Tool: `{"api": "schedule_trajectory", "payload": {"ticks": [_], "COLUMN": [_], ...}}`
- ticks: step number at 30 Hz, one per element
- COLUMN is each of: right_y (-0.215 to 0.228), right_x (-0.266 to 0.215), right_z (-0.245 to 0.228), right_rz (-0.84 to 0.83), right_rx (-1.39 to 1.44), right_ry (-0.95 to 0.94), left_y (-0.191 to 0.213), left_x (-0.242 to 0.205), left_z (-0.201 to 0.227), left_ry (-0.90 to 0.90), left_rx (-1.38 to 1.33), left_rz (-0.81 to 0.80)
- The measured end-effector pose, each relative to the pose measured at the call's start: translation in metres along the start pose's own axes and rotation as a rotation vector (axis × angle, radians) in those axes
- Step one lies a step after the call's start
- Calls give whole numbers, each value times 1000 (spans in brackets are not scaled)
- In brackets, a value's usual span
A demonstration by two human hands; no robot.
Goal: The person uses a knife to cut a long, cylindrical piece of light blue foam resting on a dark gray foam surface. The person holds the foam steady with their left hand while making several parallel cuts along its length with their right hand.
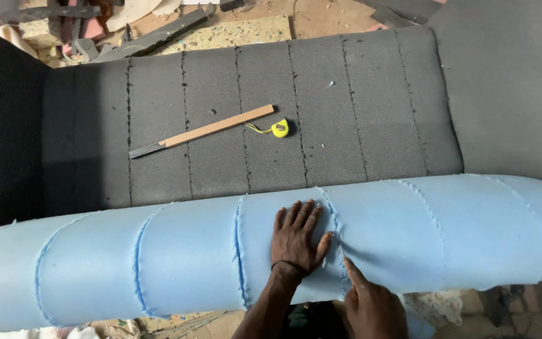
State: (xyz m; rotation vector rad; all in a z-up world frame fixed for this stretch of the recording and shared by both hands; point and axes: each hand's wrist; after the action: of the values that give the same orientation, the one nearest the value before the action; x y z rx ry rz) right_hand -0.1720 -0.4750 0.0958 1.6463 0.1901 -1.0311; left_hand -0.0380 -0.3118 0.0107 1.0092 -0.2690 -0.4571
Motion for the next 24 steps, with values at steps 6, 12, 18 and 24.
{"api": "schedule_trajectory", "payload": {"ticks": [6, 12, 18, 24], "right_y": [42, 22, 22, 43], "right_x": [-27, -62, -9, -54], "right_z": [-12, 0, -18, -11], "right_rz": [-9, 131, 138, 39], "right_rx": [77, 67, 107, 33], "right_ry": [110, 123, 171, 112], "left_y": [-4, -15, -16, -16], "left_x": [-24, -48, -47, -45], "left_z": [15, 25, 24, 24], "left_ry": [76, 71, 62, 76], "left_rx": [68, 127, 166, 160], "left_rz": [79, 171, 147, 104]}}
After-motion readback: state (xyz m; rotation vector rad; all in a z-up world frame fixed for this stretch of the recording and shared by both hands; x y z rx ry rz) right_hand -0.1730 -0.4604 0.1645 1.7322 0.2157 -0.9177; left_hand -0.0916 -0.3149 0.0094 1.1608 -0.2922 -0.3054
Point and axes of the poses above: each hand's wrist, its own x-axis towards the middle knuckle, its own y-axis out of the back of the hand, z = x × y, and after that the axes turned 2 degrees about z, right-handed
